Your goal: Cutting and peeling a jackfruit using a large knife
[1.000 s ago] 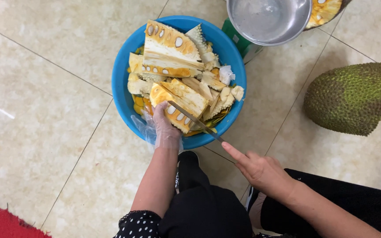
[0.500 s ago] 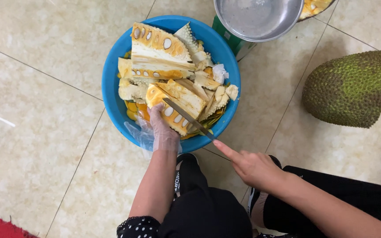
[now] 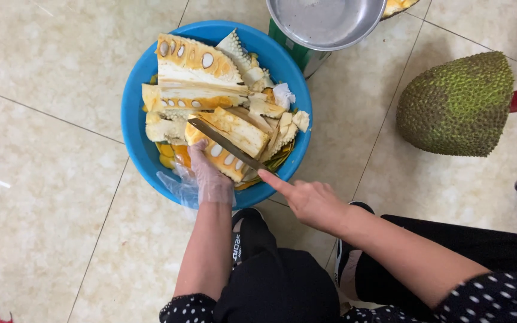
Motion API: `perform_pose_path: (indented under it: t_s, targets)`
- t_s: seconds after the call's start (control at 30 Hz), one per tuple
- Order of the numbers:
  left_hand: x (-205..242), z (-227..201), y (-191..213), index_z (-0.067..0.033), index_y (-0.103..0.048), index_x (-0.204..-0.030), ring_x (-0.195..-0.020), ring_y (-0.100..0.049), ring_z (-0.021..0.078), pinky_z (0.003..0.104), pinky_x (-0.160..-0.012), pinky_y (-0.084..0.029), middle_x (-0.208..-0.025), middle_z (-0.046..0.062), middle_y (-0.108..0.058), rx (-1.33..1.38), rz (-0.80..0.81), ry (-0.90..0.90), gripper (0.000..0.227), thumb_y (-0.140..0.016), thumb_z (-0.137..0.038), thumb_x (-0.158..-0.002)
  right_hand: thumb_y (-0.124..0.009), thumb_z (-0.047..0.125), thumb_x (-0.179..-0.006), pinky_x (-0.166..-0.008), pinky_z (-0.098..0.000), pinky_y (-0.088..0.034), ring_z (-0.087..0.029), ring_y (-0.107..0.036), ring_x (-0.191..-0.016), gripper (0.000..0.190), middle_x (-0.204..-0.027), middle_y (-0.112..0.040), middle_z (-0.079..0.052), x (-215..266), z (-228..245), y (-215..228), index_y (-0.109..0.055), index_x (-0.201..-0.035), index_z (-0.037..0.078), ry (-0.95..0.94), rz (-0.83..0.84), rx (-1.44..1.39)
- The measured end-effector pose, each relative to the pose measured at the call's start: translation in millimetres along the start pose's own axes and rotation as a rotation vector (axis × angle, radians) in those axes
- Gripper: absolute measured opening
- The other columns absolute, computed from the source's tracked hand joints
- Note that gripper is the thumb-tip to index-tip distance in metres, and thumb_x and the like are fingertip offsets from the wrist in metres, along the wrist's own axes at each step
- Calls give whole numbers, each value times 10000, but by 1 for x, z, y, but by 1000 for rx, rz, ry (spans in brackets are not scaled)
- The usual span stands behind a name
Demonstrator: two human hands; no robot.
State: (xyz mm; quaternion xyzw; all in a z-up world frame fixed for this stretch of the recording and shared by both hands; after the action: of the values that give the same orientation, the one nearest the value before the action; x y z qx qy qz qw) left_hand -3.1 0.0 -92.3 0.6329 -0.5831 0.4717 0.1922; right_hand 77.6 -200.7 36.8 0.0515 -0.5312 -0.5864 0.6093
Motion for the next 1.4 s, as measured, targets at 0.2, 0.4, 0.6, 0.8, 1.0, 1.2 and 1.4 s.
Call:
perform_pose_path:
  t_s: [0.2,0.4,0.6,0.8,1.0,1.2,1.4]
  targets:
    - [-11,-2,2,-259,-663,-1192,-728,-715,378,494,-502,-623,-963,153,-701,-26,-36,-56,485,-742,-259,-713,-354,253,-1031,-814,-580,-583,-509,-711,-861,750,-934,-676,-193,19,-23,-8,-75,-1643,586,-69,74,63]
    - [28,-11,-17,-121,-645,-1131,-729,-718,361,458,-501,-616,-906,159,-694,-66,-69,-32,461,-723,-299,-712,-365,143,-1022,-754,-572,-592,-485,-725,-804,814,-870,-659,-176,20,-10,3,-58,-1673,525,-72,17,126]
    - [42,-13,-29,-118,-662,-1106,-705,-734,372,482,-486,-629,-885,171,-719,-36,-94,-20,467,-733,-315,-689,-380,121,-1019,-731,-564,-590,-488,-728,-785,807,-854,-645,-167,-30,-17,3,-98,-1677,494,-19,-90,188]
    - [37,-14,-44,12,-658,-1167,-756,-734,405,514,-548,-624,-935,228,-730,-25,-91,-8,538,-711,-300,-732,-391,228,-1018,-804,-567,-601,-441,-759,-856,784,-901,-686,-115,5,-48,-8,-74,-1645,575,-117,-13,286]
    - [32,-21,-35,17,-675,-1176,-718,-751,399,546,-529,-637,-885,240,-736,-66,-119,-32,553,-716,-300,-725,-357,167,-1001,-792,-570,-598,-450,-741,-807,824,-864,-666,-127,3,-32,8,-72,-1644,596,-117,-42,240]
    - [30,-28,-31,37,-687,-1193,-736,-758,411,562,-567,-652,-895,262,-743,-105,-145,-59,588,-740,-299,-713,-551,163,-1002,-600,-452,-622,-417,-755,-686,807,-784,-720,-169,-16,-37,32,-206,-1640,517,-101,52,-245]
    - [81,-33,-50,18,-628,-1379,-861,-740,418,552,-678,-650,-1061,279,-727,-72,-147,-44,719,-728,-245,-717,-675,121,-872,-431,-372,-581,-303,-674,-481,761,-627,-645,-194,26,-49,105,-495,-1566,375,-310,184,-525]
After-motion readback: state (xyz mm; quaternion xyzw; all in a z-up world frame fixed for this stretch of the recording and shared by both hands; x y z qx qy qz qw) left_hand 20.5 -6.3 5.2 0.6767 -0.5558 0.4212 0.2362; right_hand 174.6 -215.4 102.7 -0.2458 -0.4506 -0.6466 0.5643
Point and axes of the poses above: each hand's wrist, its own x-axis away from the middle knuckle, its own y-axis out of the back of the hand, z = x × y, the point moved 4 cm from there along -x, towards the middle knuckle
